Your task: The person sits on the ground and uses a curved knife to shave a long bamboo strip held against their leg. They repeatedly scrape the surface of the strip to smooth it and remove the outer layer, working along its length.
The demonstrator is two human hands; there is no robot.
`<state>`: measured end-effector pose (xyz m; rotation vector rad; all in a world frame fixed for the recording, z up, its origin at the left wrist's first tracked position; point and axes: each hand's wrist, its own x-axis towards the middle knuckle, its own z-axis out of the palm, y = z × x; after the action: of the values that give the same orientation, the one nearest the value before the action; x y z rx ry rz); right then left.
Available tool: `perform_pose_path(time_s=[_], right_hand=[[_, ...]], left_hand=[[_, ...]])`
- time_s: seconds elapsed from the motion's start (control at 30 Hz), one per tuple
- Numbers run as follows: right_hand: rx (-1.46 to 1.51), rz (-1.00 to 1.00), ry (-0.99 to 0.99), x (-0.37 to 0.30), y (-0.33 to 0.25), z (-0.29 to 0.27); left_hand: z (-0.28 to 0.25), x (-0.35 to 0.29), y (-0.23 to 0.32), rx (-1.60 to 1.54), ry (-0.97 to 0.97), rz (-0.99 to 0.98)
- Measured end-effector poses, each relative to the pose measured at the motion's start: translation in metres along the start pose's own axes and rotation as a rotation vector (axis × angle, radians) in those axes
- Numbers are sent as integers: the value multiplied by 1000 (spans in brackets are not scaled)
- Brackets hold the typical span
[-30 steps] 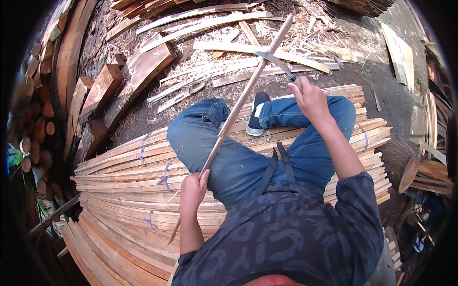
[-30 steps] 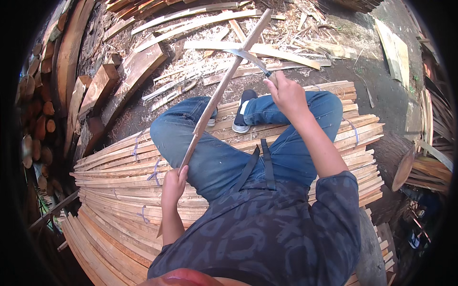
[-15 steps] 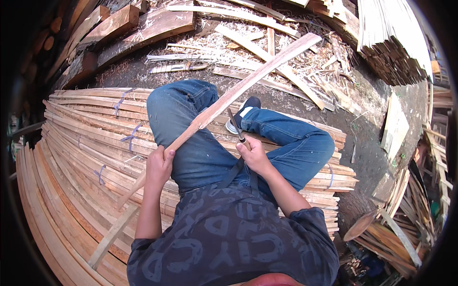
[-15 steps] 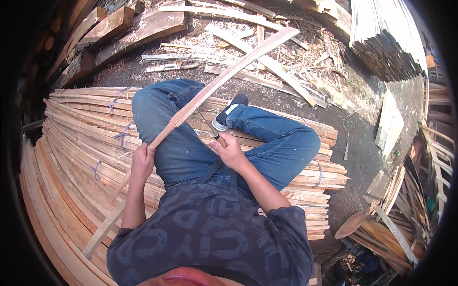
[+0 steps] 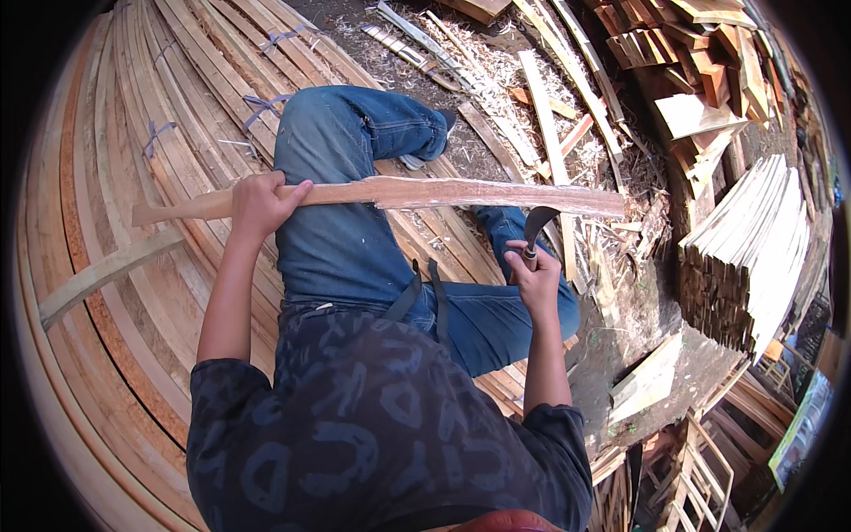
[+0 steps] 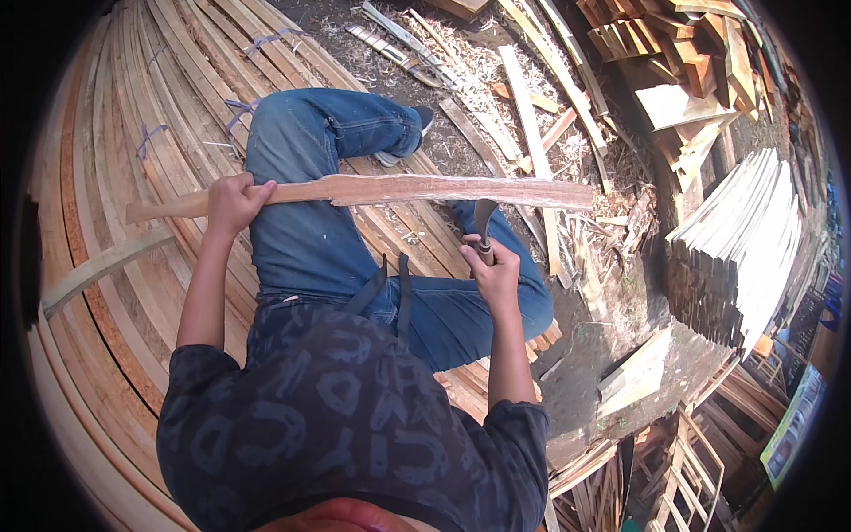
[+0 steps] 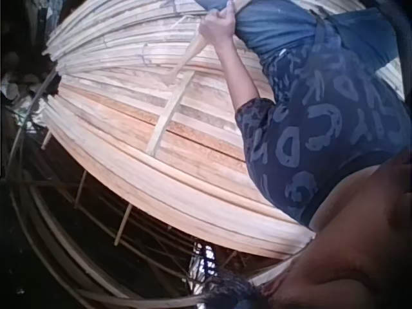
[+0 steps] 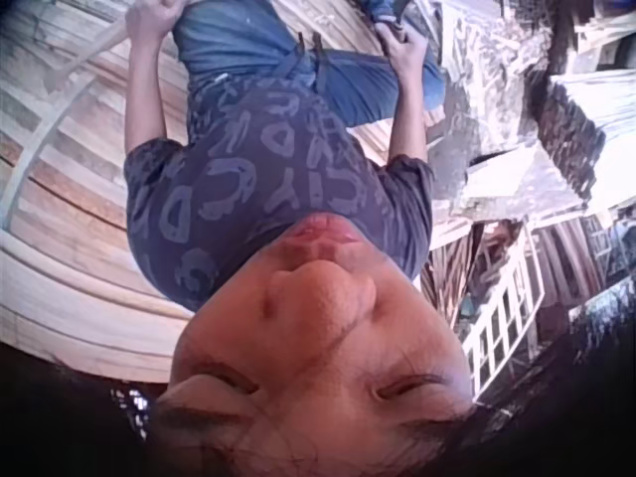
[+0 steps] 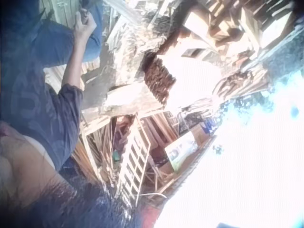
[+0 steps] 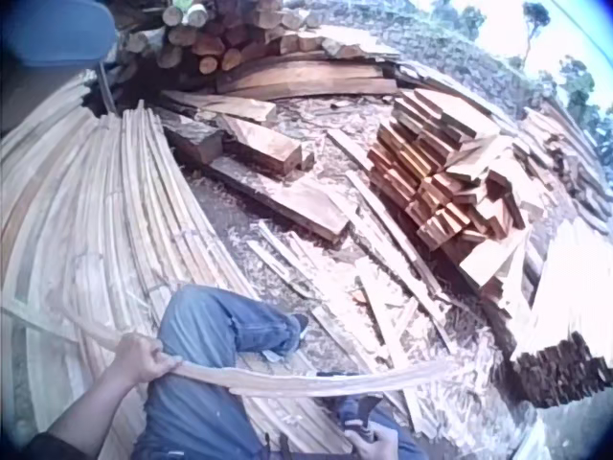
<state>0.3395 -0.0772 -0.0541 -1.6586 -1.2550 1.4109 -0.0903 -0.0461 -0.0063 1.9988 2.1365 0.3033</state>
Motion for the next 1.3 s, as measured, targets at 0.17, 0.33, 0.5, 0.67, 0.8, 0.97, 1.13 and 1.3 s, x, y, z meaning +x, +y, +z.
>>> perform_pose_path(time_s=[0.17, 0.33, 0.5, 0.67, 0.8, 0.97, 1.13, 1.3], right_hand=[[158, -49, 4, -3, -15, 46], [390, 0, -18, -21, -10, 105], [455, 60, 76, -23, -13, 120], [301, -124, 161, -21, -38, 91], [183, -189, 193, -20, -45, 92], [204, -116, 219, -28, -29, 120], [143, -26, 202, -39, -7, 131], [-42, -78, 242, -32, -12, 132]], left_hand=[[22, 12, -27, -87, 9, -108], [33, 32, -28, -50, -72, -158], [36, 42, -41, -138, -153, -121], [27, 41, -49, -198, -204, -44], [24, 39, -44, -215, -274, -45], [26, 38, -26, -214, -275, -71], [23, 46, -15, -186, -329, -115], [42, 60, -17, -190, -358, -79]])
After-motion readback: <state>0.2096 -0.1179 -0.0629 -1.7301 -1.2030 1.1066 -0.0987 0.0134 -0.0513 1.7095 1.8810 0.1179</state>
